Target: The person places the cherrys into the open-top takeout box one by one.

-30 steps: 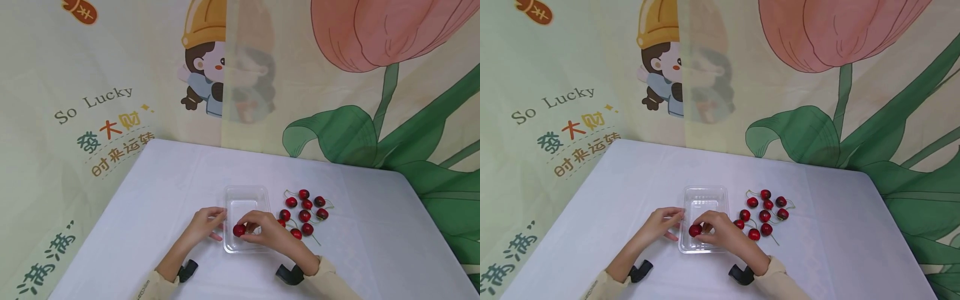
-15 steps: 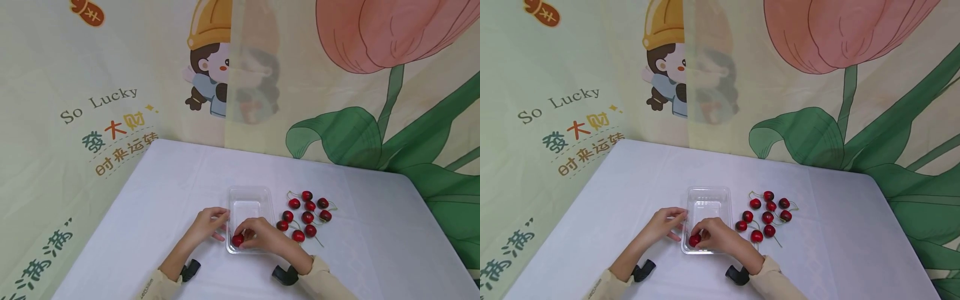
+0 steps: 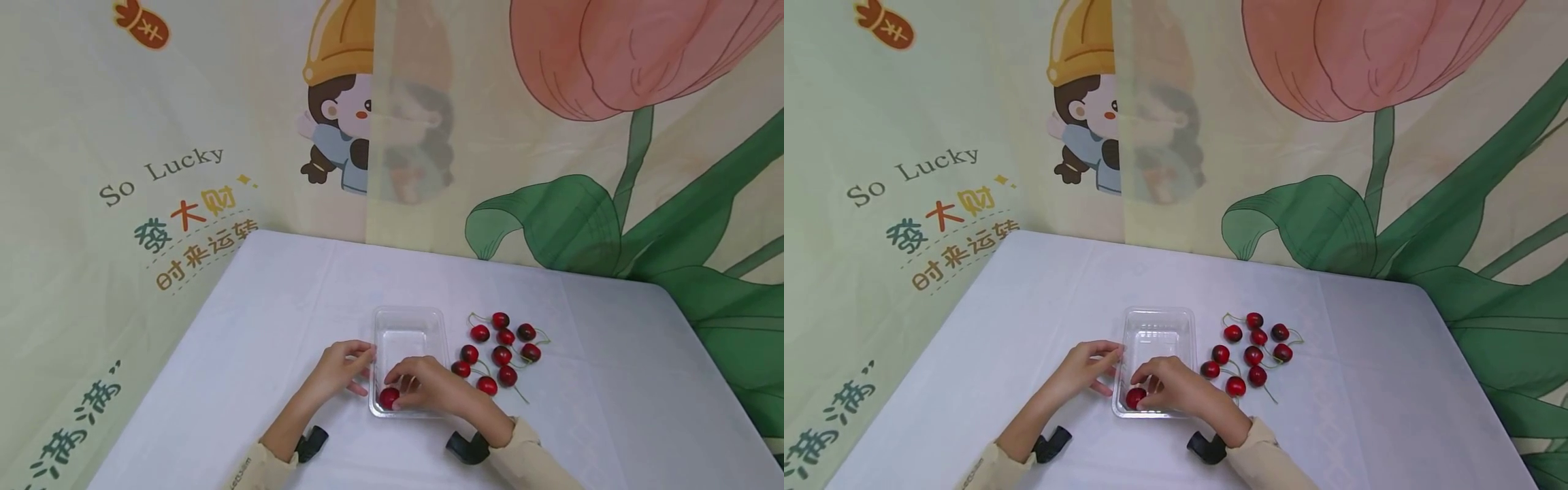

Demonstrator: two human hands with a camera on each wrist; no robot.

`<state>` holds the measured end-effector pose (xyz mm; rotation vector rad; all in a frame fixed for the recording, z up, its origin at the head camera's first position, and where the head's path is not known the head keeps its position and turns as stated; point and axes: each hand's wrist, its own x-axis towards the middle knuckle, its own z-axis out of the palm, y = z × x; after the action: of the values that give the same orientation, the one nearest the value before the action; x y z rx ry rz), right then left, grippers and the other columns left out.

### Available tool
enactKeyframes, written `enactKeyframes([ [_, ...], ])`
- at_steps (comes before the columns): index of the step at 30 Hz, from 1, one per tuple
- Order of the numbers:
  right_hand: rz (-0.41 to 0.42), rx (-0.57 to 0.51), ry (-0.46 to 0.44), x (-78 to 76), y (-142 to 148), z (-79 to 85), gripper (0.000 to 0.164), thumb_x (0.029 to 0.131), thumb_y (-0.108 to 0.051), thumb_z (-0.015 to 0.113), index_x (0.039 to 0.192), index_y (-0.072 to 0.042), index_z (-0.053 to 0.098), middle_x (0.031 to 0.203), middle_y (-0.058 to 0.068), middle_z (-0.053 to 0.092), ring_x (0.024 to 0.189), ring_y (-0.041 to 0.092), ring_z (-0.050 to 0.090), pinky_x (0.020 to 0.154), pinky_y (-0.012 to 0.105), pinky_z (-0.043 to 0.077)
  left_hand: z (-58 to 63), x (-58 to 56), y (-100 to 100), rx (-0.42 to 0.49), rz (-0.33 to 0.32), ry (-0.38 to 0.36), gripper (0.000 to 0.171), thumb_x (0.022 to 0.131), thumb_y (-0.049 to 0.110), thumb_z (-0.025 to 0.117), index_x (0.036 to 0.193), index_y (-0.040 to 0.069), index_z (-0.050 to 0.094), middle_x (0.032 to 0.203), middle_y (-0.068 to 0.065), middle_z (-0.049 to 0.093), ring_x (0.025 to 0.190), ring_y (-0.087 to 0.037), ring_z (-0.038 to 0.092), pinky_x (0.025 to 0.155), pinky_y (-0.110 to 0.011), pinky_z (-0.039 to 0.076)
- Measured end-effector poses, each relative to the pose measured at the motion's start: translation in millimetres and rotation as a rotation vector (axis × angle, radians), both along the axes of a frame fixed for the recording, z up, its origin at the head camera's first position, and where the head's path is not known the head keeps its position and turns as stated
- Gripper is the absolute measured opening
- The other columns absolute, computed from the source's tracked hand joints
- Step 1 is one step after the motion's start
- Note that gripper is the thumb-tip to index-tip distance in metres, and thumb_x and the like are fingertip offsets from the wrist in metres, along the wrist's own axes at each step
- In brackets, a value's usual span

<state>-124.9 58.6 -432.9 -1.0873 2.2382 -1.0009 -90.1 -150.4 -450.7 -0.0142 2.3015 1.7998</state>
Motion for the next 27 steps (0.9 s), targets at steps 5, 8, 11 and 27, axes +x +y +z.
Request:
enactKeyframes([
  [5,-0.026,-0.015,0.062,-1.6,14,9.3,0.027,0.083,-0.009,0.078,0.107,-0.001,0.070,0.101,0.010,0.071,0.084,0.018,0.064,0.075,0.025,0.057,-2.0,-3.6,4,-0.008,-0.004,-0.006,0.038,0.100,0.018,0.057,0.124,-0.011,0.057,0.104,-0.017,0.067,0.075,-0.018,0.068,0.056,-0.034,0.059],
  [8,-0.083,-0.005,0.101,-3.5,27,17.1,0.029,0.083,-0.015,0.078,0.109,-0.003,0.070,0.102,0.010,0.070,0.087,0.019,0.063,0.076,0.027,0.057,-3.0,-4.5,7,-0.007,0.001,-0.007,0.038,0.099,0.019,0.057,0.124,-0.010,0.057,0.104,-0.017,0.067,0.075,-0.018,0.068,0.056,-0.034,0.059],
  [11,-0.151,-0.019,0.134,-6.6,43,24.1,0.031,0.084,-0.018,0.078,0.110,-0.004,0.070,0.102,0.010,0.069,0.088,0.024,0.063,0.076,0.033,0.058,-3.6,-4.3,8,-0.003,0.013,-0.001,0.037,0.099,0.017,0.058,0.124,-0.010,0.056,0.104,-0.017,0.066,0.076,-0.018,0.068,0.057,-0.034,0.059],
  [27,-0.524,-0.027,0.237,-15.2,140,1.9,0.028,0.078,-0.007,0.081,0.104,-0.002,0.070,0.087,0.005,0.065,0.074,0.012,0.057,0.067,0.025,0.057,-0.8,-7.8,14,-0.044,0.083,-0.013,0.031,0.096,0.011,0.060,0.123,-0.005,0.058,0.097,-0.012,0.066,0.076,-0.018,0.069,0.057,-0.033,0.059],
])
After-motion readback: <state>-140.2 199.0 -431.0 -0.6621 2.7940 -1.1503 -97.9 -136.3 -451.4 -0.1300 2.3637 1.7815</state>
